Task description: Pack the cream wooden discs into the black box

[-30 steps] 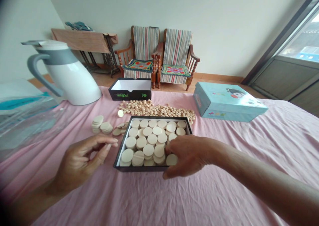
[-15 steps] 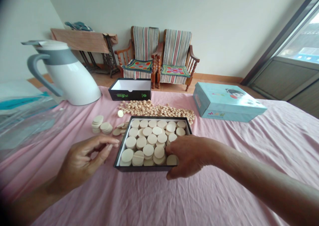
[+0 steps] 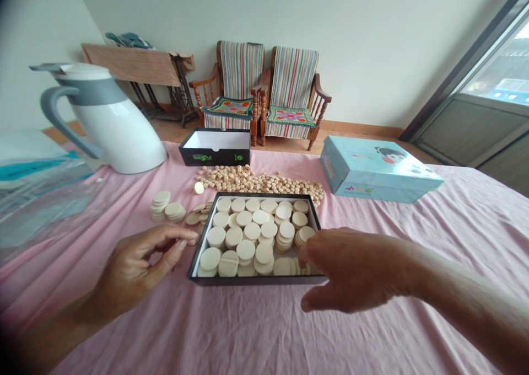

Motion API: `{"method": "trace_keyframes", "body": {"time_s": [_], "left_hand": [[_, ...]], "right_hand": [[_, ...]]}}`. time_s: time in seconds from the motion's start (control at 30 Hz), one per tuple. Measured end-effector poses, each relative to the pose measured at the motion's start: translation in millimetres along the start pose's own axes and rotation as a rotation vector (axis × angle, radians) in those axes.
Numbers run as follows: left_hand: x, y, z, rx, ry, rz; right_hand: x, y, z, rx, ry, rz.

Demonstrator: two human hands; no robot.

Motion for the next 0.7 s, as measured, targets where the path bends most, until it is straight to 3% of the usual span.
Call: {"method": "trace_keyframes", "body": {"time_s": [0.23,0.3,0.47,0.6,0.7], "left_hand": [[1,-2,-2.1,-0.011,-0.008,0.002],[1,-3,-3.6,-0.002,-0.013,0.004],[2,5,-5.1,0.033,-0.060,-0.053],[5,17,-5.0,0.074,-0.117,-0.179],[12,25,-13.4,-0.024,-0.173,-0.339]], "right_hand": [[-6,0,1,0.063,0.016,0.005],[-13,1,-3,0.037,-0.091,-0.028],[-20,6,-19,-0.049,-0.511,-0.271],[-21,-1,-18,-0.061,-0.632,-0.274],[-22,2,-20,-0.126,-0.662,-0.312]]}}
Point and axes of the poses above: each hand's wrist, its own x-axis away from the middle knuckle, its own z-axis out of the back of the hand, y = z × x, the point moved 7 cm from there along -x, towards the middle knuckle, and after that the axes turned 12 degrees about -x, right-handed, at the moved point
